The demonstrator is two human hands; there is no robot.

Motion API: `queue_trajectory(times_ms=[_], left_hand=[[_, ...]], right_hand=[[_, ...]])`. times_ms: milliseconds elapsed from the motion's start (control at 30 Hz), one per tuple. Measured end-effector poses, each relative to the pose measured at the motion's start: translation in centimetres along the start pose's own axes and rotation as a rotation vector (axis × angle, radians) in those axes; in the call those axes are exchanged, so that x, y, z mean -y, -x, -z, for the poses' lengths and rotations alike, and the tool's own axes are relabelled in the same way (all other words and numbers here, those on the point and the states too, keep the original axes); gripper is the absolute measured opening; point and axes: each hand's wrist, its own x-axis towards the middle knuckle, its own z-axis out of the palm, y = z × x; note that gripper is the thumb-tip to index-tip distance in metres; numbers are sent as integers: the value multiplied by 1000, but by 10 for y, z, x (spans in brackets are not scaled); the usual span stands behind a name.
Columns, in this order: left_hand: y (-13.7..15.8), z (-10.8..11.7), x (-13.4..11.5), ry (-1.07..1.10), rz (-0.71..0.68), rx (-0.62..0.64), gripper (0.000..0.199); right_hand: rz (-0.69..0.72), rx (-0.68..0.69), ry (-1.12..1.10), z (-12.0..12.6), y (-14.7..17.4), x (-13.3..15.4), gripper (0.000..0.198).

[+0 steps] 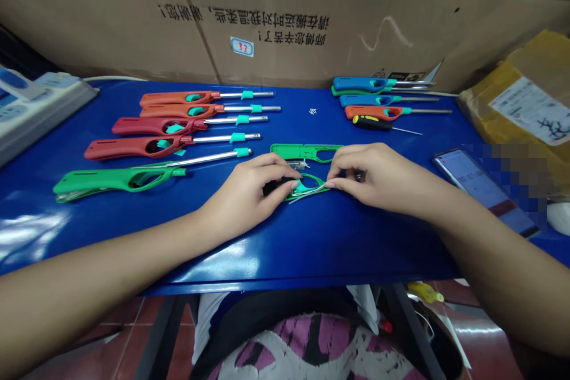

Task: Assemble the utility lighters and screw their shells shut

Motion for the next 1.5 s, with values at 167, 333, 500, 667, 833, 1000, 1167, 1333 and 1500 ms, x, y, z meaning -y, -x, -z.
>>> queue_trajectory(times_ms=[167,333,500,667,833,1000,1167,1333,1500], left_hand=[[1,0,-1,-28,-26,12,18],[3,4,-7,-126,-122,-13,14],[5,12,-11,-238,-159,42,12],[8,14,-8,-294,-161,97,16],[9,13,-8,-304,-170,142,20],[9,14,-8,-298,-157,147,19],[8,13,-7,-282,-153,142,20],[8,14,-7,-281,-155,144,22],[9,14,-5,-293,-169,140,24]], right_hand=[[-27,11,-30,-4,-4,-3,18],[-68,16,-56,-1,-3,-3,14],[45,-159,-68,-2,-1,2,10],[179,-3,55,-10,-2,2,8],[222,37,115,-11,-2,3,11],[264,36,194,-10,-2,3,18],[313,-1,227,-10,-1,1,19],[276,-19,131,-11,-1,2,16],[251,-36,104,-11,-2,2,20]])
